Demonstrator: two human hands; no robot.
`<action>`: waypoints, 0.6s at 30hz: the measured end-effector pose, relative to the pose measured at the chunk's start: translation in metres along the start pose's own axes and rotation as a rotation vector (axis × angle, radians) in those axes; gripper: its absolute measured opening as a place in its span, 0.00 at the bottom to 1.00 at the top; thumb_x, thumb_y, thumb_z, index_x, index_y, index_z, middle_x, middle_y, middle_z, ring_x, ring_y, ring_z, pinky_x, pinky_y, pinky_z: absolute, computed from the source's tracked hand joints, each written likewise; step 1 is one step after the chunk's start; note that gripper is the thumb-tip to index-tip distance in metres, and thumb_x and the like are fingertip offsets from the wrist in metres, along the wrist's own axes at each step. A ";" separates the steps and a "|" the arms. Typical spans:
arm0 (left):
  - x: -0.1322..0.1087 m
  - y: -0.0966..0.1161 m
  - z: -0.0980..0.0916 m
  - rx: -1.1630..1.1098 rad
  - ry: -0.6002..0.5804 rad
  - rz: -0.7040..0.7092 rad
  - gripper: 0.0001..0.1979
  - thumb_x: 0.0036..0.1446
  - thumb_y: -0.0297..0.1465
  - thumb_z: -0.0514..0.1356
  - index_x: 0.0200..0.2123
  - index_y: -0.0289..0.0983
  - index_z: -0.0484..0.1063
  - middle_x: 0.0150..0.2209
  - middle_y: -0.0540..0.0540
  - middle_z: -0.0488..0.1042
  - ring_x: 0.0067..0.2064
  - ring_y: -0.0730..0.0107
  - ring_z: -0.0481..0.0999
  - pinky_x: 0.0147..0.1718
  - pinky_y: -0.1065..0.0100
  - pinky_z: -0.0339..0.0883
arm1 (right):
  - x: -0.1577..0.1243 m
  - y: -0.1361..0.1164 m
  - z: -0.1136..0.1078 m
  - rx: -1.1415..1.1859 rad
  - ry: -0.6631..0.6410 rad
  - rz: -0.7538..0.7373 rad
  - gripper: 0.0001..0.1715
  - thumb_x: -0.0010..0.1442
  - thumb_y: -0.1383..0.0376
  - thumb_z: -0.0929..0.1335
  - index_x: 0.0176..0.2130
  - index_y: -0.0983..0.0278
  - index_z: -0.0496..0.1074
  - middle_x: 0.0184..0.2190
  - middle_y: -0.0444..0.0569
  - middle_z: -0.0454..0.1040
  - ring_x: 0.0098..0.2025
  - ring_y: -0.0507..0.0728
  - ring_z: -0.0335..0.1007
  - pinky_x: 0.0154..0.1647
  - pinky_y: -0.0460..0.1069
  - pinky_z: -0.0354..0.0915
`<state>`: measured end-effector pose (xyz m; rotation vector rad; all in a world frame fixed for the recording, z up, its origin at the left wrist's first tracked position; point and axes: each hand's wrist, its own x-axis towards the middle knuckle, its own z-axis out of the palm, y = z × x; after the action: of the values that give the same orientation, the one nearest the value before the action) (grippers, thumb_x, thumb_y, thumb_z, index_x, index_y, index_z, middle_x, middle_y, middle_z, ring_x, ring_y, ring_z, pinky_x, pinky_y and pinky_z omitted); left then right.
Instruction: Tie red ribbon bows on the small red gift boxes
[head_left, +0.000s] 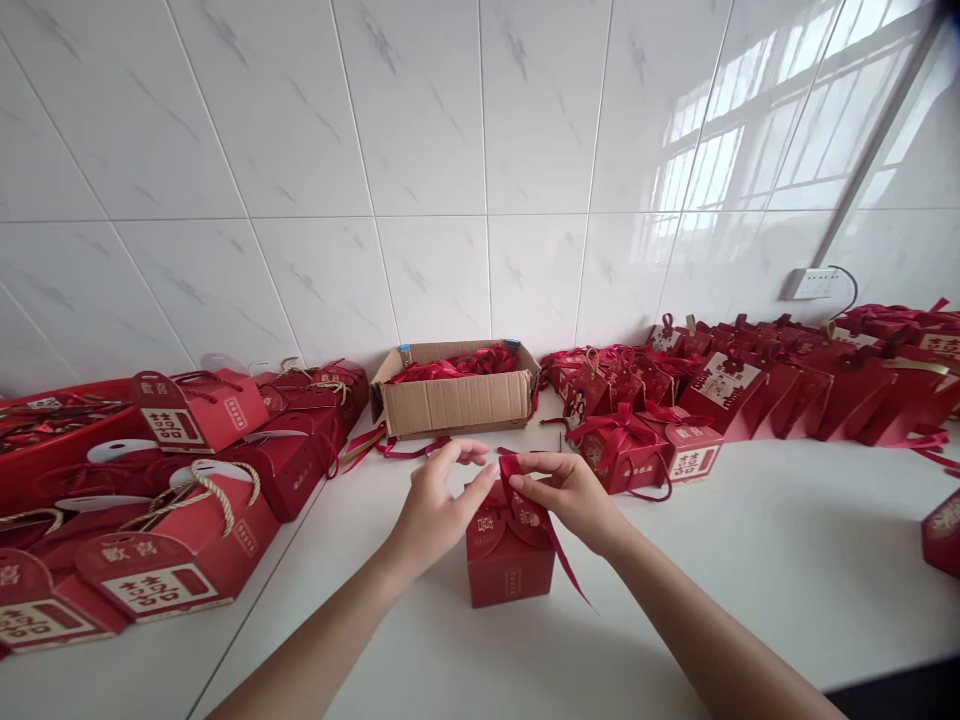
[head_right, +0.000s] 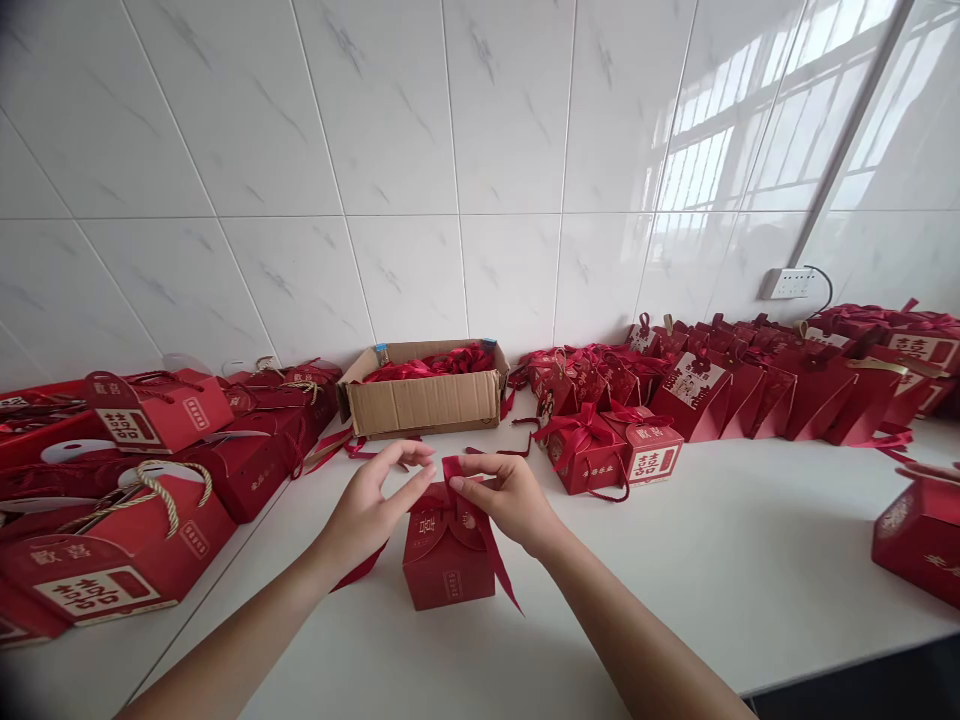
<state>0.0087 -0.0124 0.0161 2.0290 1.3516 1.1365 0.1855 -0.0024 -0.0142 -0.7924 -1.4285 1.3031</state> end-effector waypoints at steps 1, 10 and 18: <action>0.003 0.005 0.001 -0.031 -0.021 -0.003 0.14 0.55 0.42 0.56 0.41 0.40 0.68 0.41 0.45 0.73 0.47 0.61 0.71 0.46 0.60 0.65 | 0.000 0.001 0.000 -0.012 0.008 -0.009 0.17 0.50 0.55 0.72 0.37 0.63 0.77 0.29 0.47 0.76 0.20 0.49 0.64 0.22 0.47 0.62; 0.011 0.020 0.002 0.071 -0.022 0.109 0.08 0.55 0.37 0.57 0.30 0.39 0.72 0.32 0.49 0.76 0.38 0.64 0.74 0.45 0.62 0.62 | -0.001 0.001 -0.001 0.045 -0.014 0.053 0.18 0.50 0.56 0.72 0.36 0.64 0.68 0.25 0.42 0.72 0.16 0.46 0.62 0.17 0.44 0.60; 0.000 -0.019 -0.004 0.033 0.017 -0.105 0.14 0.54 0.44 0.56 0.35 0.39 0.65 0.37 0.47 0.71 0.42 0.65 0.70 0.42 0.65 0.63 | -0.005 -0.002 0.001 -0.103 -0.096 0.044 0.15 0.58 0.55 0.66 0.32 0.65 0.67 0.23 0.42 0.69 0.14 0.43 0.53 0.11 0.40 0.50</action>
<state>-0.0042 -0.0048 0.0043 1.9503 1.4761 1.0949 0.1863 -0.0082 -0.0140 -0.8437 -1.5722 1.3247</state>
